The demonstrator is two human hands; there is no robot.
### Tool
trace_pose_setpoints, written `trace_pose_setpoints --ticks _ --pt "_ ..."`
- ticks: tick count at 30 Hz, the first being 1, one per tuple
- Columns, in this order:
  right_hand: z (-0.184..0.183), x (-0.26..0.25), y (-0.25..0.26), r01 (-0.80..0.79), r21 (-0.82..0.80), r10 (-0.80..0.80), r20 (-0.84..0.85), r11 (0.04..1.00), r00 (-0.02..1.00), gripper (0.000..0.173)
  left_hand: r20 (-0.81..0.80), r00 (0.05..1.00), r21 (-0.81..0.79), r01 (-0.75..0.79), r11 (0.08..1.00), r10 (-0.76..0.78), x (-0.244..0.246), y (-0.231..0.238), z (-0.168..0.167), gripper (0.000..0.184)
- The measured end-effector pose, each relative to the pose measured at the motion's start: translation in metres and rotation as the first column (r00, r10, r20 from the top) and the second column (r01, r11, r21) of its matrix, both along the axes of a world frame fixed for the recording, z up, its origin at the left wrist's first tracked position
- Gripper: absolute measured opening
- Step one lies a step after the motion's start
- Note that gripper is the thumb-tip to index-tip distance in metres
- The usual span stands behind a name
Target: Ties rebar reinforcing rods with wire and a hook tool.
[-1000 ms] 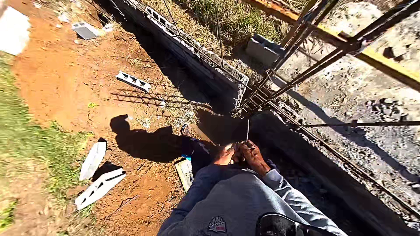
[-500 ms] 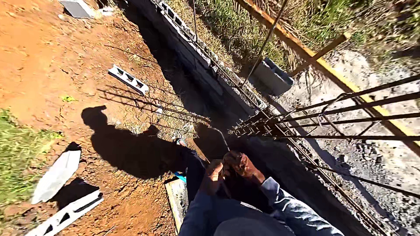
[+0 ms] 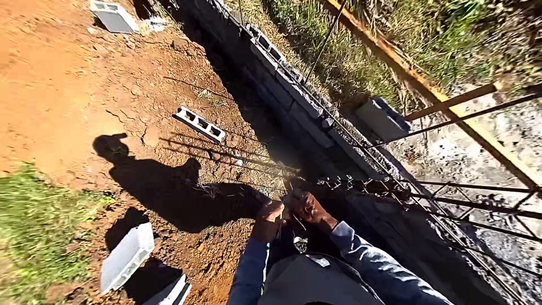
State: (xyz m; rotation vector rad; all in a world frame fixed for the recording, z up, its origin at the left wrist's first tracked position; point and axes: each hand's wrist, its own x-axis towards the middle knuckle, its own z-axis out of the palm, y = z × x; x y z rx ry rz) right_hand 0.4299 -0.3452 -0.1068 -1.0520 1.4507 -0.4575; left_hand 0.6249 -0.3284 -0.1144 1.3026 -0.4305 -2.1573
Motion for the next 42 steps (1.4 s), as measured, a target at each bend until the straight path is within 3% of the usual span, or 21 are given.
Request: trace_pose_setpoints --ticks 6,10,13,16,18,20,23,30,35,40,42 --pt "0.038 0.016 -0.068 0.061 -0.065 -0.058 0.055 0.996 0.997 0.024 -0.009 0.992 0.077 -0.125 0.989 0.126 0.002 -0.069 0.030 0.020" --pt "0.044 0.015 -0.128 0.039 -0.127 -0.043 -0.034 0.991 0.999 0.032 -0.067 0.982 0.003 -0.179 0.984 0.179 -0.008 -0.125 0.036 0.021" --pt "0.042 0.012 -0.178 0.048 -0.078 -0.052 -0.048 0.996 0.997 0.033 0.025 0.983 0.024 -0.185 0.983 0.184 -0.021 -0.179 0.040 0.022" --pt "0.034 -0.001 -0.238 0.094 -0.070 -0.098 -0.044 0.993 0.994 0.032 0.088 0.987 0.038 -0.135 0.990 0.132 -0.038 -0.247 0.043 0.023" --pt "0.035 -0.015 -0.264 0.122 -0.097 -0.128 -0.062 0.988 0.990 0.034 0.030 0.999 -0.010 -0.036 0.999 0.037 -0.045 -0.280 0.043 0.026" --pt "0.044 -0.033 -0.288 0.182 -0.132 -0.191 -0.061 0.974 0.980 0.031 0.047 0.999 0.065 0.013 0.998 -0.016 -0.061 -0.316 0.052 0.026" --pt "0.063 -0.054 -0.309 0.237 -0.102 -0.244 -0.051 0.966 0.969 0.025 -0.001 0.998 0.104 0.065 0.992 -0.066 -0.079 -0.345 0.067 0.026" --pt "0.096 -0.064 -0.346 0.179 -0.066 -0.187 -0.125 0.982 0.974 0.025 -0.072 0.992 0.031 0.106 0.994 -0.104 -0.087 -0.372 0.089 0.033" --pt "0.115 -0.040 -0.370 0.140 -0.189 -0.195 -0.314 0.972 0.929 0.029 -0.053 0.999 0.090 0.005 0.996 0.000 -0.083 -0.396 0.114 0.034" --pt "0.127 -0.038 -0.384 0.200 -0.243 -0.267 -0.284 0.949 0.921 0.029 -0.035 0.999 0.180 -0.019 0.984 0.026 -0.092 -0.423 0.146 0.034" --pt "0.127 -0.040 -0.388 0.232 -0.272 -0.305 -0.267 0.934 0.914 0.027 -0.081 0.997 0.212 0.032 0.977 -0.015 -0.089 -0.433 0.140 0.033"
